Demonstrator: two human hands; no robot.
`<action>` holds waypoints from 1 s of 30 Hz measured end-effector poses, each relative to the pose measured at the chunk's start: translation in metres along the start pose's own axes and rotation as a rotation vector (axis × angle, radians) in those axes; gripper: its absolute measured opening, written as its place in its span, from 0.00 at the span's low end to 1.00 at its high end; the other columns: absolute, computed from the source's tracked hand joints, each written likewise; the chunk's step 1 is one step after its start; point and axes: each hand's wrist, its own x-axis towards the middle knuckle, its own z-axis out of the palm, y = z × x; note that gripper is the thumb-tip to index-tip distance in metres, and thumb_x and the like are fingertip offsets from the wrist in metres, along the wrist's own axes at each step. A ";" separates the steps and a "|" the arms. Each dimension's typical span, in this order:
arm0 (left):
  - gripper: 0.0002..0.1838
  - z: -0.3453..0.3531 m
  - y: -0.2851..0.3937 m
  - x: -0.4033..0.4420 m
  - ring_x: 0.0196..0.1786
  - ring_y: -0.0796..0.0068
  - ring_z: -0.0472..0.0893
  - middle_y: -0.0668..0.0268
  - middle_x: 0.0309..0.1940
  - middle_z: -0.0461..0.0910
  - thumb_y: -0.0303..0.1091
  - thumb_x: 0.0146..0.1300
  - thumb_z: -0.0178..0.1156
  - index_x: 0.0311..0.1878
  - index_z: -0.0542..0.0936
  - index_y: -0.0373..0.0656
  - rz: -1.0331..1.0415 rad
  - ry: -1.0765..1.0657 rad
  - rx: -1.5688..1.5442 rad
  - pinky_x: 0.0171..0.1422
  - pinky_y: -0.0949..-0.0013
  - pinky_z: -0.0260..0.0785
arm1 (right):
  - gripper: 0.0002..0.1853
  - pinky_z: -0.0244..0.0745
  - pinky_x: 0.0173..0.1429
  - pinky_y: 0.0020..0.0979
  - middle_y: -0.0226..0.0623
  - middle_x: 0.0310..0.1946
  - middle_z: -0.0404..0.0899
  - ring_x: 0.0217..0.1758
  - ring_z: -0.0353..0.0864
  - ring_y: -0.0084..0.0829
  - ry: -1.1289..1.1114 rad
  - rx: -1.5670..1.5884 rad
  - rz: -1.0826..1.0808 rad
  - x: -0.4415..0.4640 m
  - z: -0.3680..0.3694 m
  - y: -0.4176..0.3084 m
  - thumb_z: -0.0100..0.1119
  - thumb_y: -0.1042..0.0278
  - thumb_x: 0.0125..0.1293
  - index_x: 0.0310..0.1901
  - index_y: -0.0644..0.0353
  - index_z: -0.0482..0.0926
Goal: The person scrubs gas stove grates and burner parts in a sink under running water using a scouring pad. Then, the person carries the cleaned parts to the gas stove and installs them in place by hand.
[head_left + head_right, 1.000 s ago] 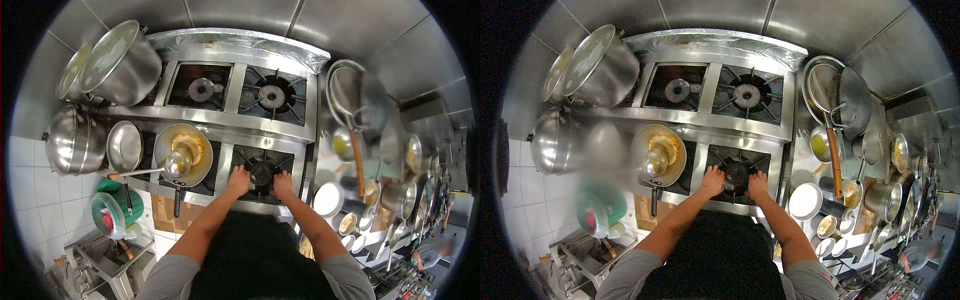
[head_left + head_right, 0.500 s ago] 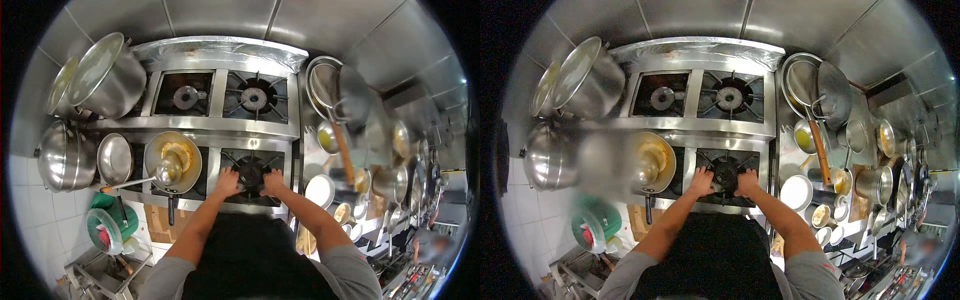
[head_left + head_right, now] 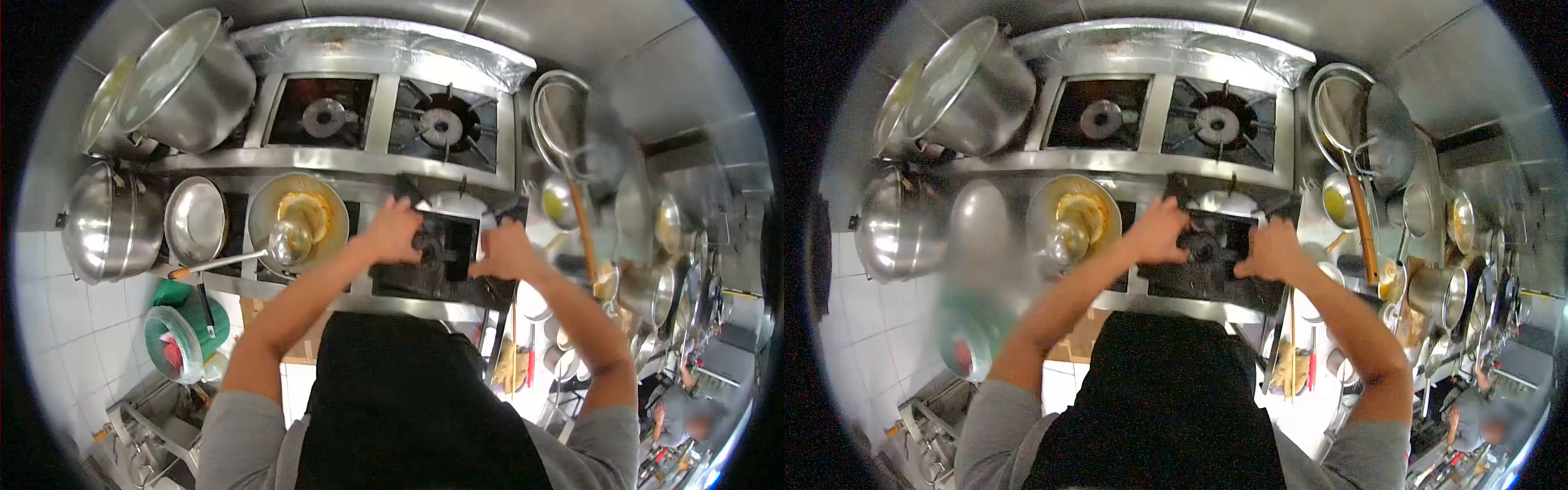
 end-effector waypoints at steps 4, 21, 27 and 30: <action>0.27 -0.065 -0.030 0.007 0.51 0.60 0.71 0.58 0.37 0.81 0.51 0.41 0.71 0.39 0.81 0.38 0.024 0.052 0.070 0.58 0.58 0.60 | 0.26 0.73 0.50 0.41 0.46 0.30 0.82 0.44 0.77 0.46 0.130 0.074 -0.020 0.022 -0.051 -0.007 0.71 0.41 0.38 0.28 0.59 0.82; 0.27 -0.160 -0.255 -0.003 0.58 0.58 0.71 0.58 0.42 0.83 0.50 0.39 0.74 0.39 0.81 0.39 -0.321 0.078 0.298 0.64 0.53 0.58 | 0.32 0.69 0.54 0.44 0.40 0.35 0.84 0.52 0.75 0.45 0.191 -0.073 -0.206 0.290 -0.147 -0.095 0.65 0.29 0.45 0.34 0.55 0.85; 0.27 -0.155 -0.307 -0.001 0.59 0.60 0.70 0.61 0.44 0.82 0.48 0.41 0.73 0.42 0.82 0.40 -0.401 0.051 0.290 0.65 0.57 0.59 | 0.33 0.69 0.50 0.42 0.39 0.32 0.83 0.49 0.74 0.42 0.196 -0.031 -0.203 0.354 -0.134 -0.112 0.66 0.29 0.42 0.36 0.55 0.81; 0.27 -0.151 -0.325 0.003 0.58 0.59 0.70 0.61 0.44 0.82 0.48 0.40 0.73 0.42 0.82 0.39 -0.398 0.030 0.287 0.65 0.58 0.60 | 0.34 0.68 0.52 0.41 0.39 0.33 0.83 0.50 0.73 0.41 0.186 -0.033 -0.212 0.372 -0.127 -0.115 0.65 0.28 0.43 0.37 0.55 0.82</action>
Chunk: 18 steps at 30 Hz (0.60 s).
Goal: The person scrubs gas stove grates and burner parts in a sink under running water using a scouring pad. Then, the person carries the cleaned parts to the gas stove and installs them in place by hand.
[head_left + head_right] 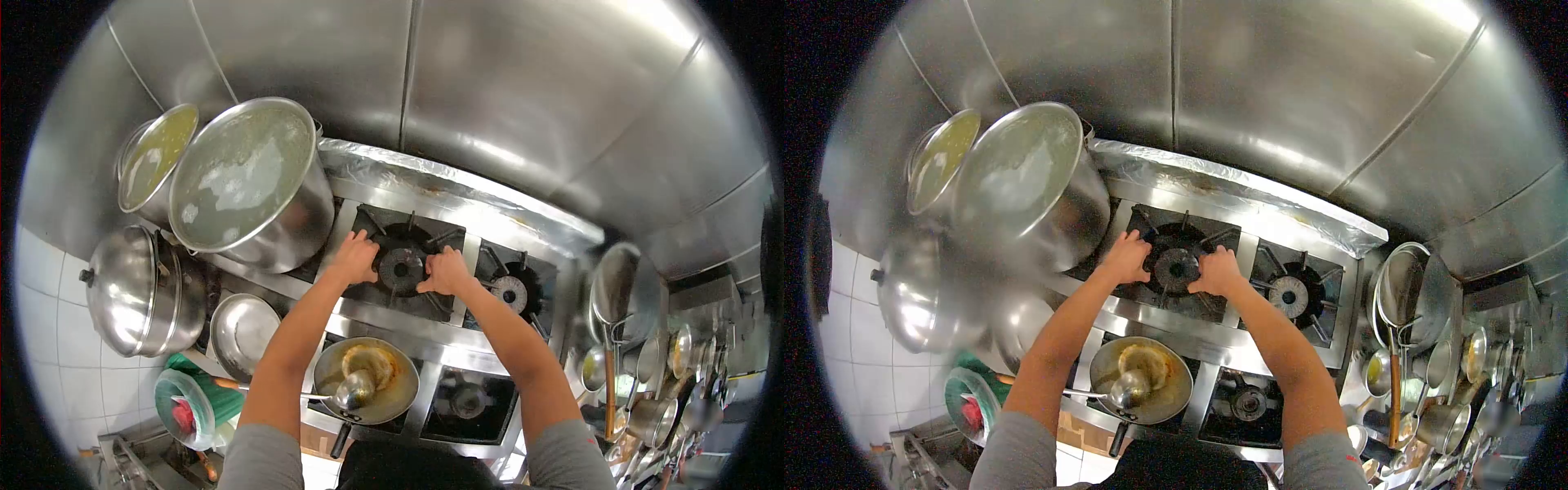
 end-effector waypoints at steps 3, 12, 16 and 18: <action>0.29 0.011 -0.007 0.011 0.58 0.58 0.70 0.60 0.45 0.81 0.48 0.40 0.74 0.42 0.82 0.38 0.019 0.005 -0.006 0.64 0.57 0.60 | 0.35 0.67 0.52 0.41 0.39 0.32 0.83 0.50 0.73 0.41 0.013 0.015 0.008 0.009 0.014 0.003 0.65 0.27 0.42 0.37 0.55 0.82; 0.27 0.029 -0.011 0.015 0.58 0.59 0.70 0.60 0.43 0.81 0.46 0.40 0.73 0.42 0.81 0.39 0.036 -0.018 -0.028 0.64 0.59 0.61 | 0.31 0.66 0.53 0.41 0.37 0.32 0.83 0.49 0.72 0.40 0.089 0.090 0.023 0.014 0.039 0.003 0.68 0.33 0.40 0.33 0.54 0.82; 0.27 0.026 -0.011 0.015 0.58 0.59 0.69 0.59 0.43 0.81 0.45 0.39 0.74 0.42 0.80 0.39 0.049 0.003 -0.054 0.63 0.59 0.62 | 0.29 0.65 0.52 0.40 0.34 0.32 0.83 0.49 0.72 0.40 0.116 0.146 0.037 0.015 0.046 0.003 0.69 0.34 0.39 0.32 0.54 0.82; 0.27 0.030 -0.009 0.015 0.57 0.59 0.69 0.59 0.43 0.80 0.45 0.39 0.74 0.42 0.80 0.39 0.043 0.011 -0.035 0.63 0.59 0.62 | 0.29 0.66 0.52 0.40 0.33 0.32 0.83 0.49 0.72 0.40 0.120 0.123 0.057 0.015 0.048 -0.001 0.69 0.34 0.39 0.32 0.54 0.82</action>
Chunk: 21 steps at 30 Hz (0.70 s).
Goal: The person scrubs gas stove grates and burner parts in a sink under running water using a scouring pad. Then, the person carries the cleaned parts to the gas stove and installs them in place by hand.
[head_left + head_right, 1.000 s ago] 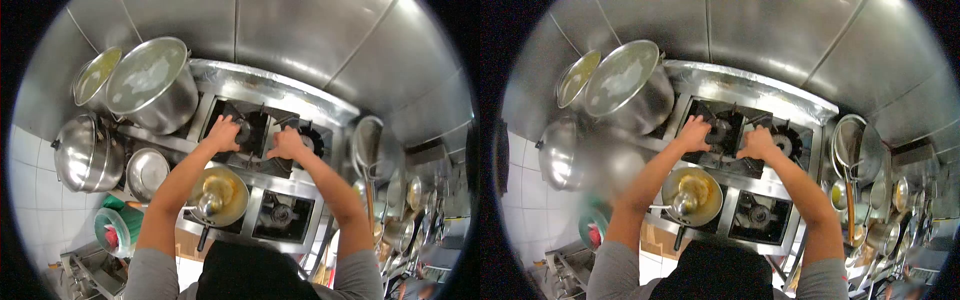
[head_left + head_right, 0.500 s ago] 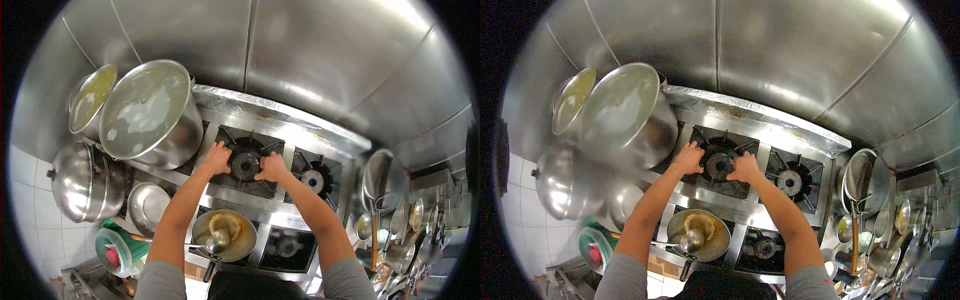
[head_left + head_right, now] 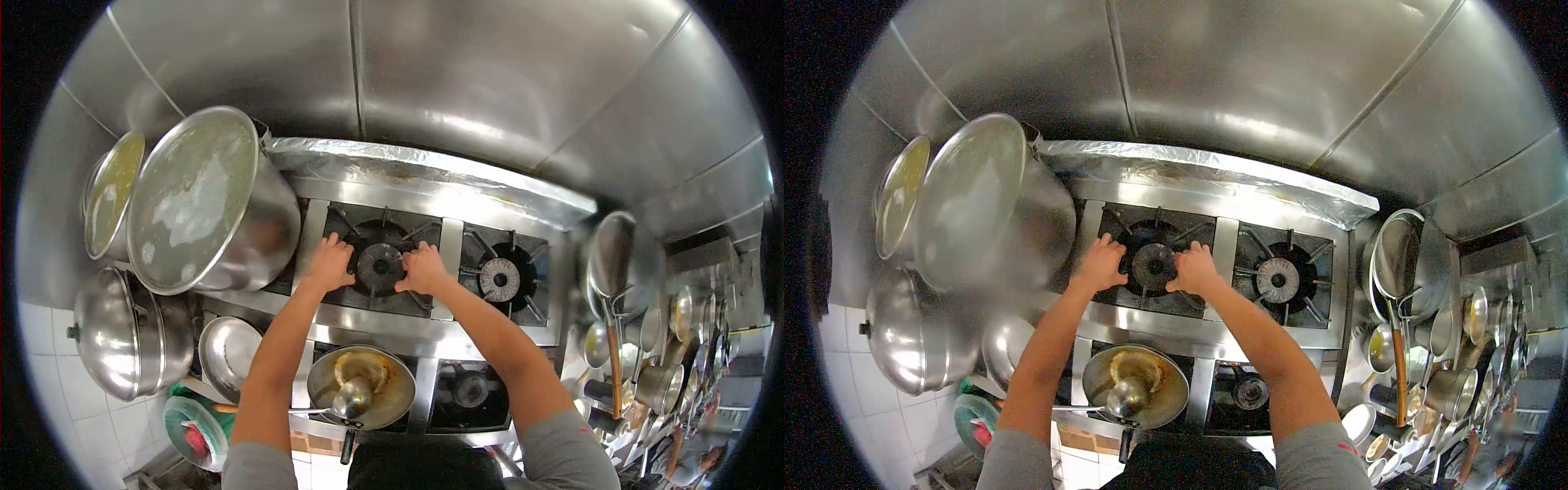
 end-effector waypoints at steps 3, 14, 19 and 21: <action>0.27 0.007 -0.002 -0.002 0.57 0.58 0.70 0.58 0.42 0.80 0.44 0.39 0.74 0.42 0.80 0.38 0.010 0.051 -0.008 0.62 0.59 0.63 | 0.30 0.66 0.51 0.40 0.32 0.32 0.83 0.49 0.71 0.39 0.019 -0.045 0.025 -0.002 0.002 -0.002 0.70 0.34 0.38 0.32 0.53 0.83; 0.28 0.034 -0.007 -0.009 0.60 0.51 0.65 0.54 0.48 0.74 0.39 0.48 0.69 0.51 0.75 0.33 0.029 0.279 -0.182 0.66 0.53 0.58 | 0.34 0.65 0.52 0.41 0.34 0.35 0.82 0.49 0.71 0.39 0.140 0.004 0.055 -0.010 0.004 -0.008 0.74 0.34 0.36 0.35 0.58 0.84; 0.29 0.036 -0.005 -0.009 0.59 0.51 0.65 0.53 0.49 0.73 0.41 0.51 0.67 0.53 0.74 0.32 0.007 0.273 -0.183 0.65 0.52 0.58 | 0.31 0.64 0.51 0.39 0.32 0.34 0.81 0.48 0.70 0.38 0.166 -0.028 0.059 -0.007 0.005 -0.010 0.73 0.36 0.37 0.36 0.54 0.84; 0.29 0.039 -0.007 -0.012 0.59 0.53 0.65 0.54 0.50 0.73 0.43 0.53 0.66 0.53 0.74 0.33 0.018 0.278 -0.125 0.65 0.54 0.58 | 0.33 0.64 0.52 0.40 0.36 0.35 0.81 0.49 0.70 0.39 0.031 -0.067 0.093 -0.007 -0.003 -0.012 0.74 0.36 0.36 0.39 0.56 0.84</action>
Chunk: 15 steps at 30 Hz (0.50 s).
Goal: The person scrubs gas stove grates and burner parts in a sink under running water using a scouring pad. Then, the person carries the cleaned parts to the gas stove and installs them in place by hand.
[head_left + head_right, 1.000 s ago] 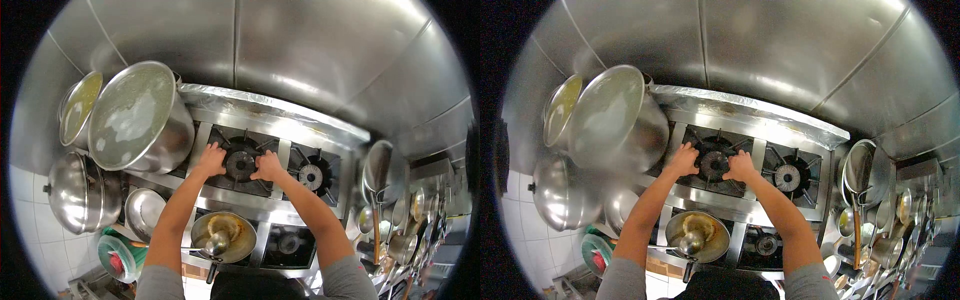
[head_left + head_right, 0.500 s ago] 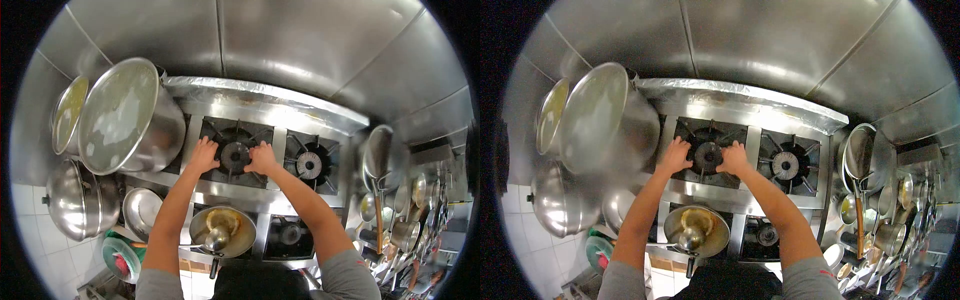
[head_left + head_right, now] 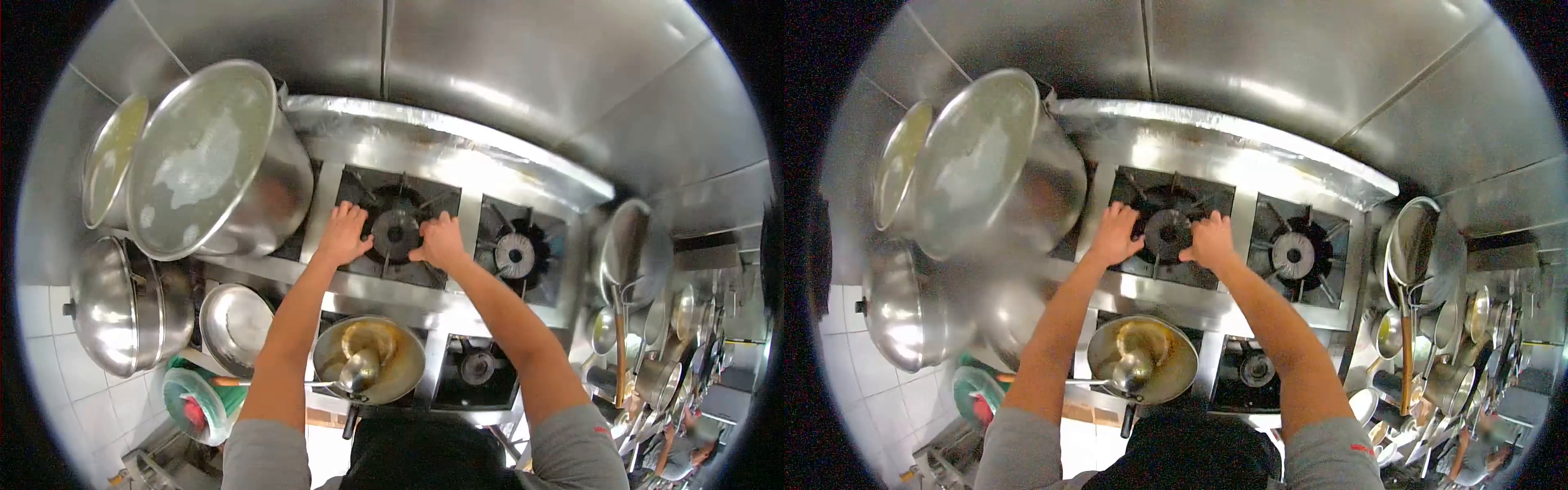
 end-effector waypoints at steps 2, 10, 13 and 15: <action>0.32 -0.004 0.000 0.004 0.59 0.54 0.65 0.54 0.52 0.74 0.48 0.56 0.66 0.56 0.73 0.32 0.030 -0.031 0.041 0.65 0.57 0.58 | 0.37 0.64 0.52 0.41 0.37 0.40 0.79 0.51 0.69 0.39 0.015 -0.071 0.024 0.002 -0.006 -0.006 0.74 0.35 0.37 0.44 0.59 0.82; 0.49 -0.018 0.011 -0.002 0.77 0.49 0.49 0.48 0.75 0.48 0.55 0.57 0.66 0.71 0.57 0.31 -0.011 -0.001 0.082 0.79 0.52 0.44 | 0.52 0.60 0.67 0.44 0.51 0.65 0.65 0.66 0.63 0.47 0.479 0.126 0.014 -0.038 -0.003 -0.004 0.70 0.36 0.47 0.63 0.72 0.65; 0.50 -0.013 0.011 -0.002 0.77 0.47 0.50 0.45 0.74 0.50 0.56 0.57 0.65 0.71 0.56 0.28 -0.062 -0.061 0.096 0.79 0.51 0.42 | 0.59 0.56 0.74 0.43 0.57 0.72 0.53 0.75 0.53 0.49 0.102 0.023 0.096 -0.029 -0.011 -0.005 0.64 0.29 0.51 0.68 0.76 0.56; 0.50 -0.009 0.012 -0.005 0.76 0.47 0.52 0.43 0.73 0.53 0.57 0.58 0.63 0.69 0.57 0.26 -0.089 -0.062 0.099 0.80 0.51 0.41 | 0.60 0.55 0.75 0.43 0.59 0.72 0.52 0.76 0.51 0.50 -0.086 -0.003 0.140 -0.026 -0.011 -0.005 0.62 0.27 0.51 0.69 0.77 0.55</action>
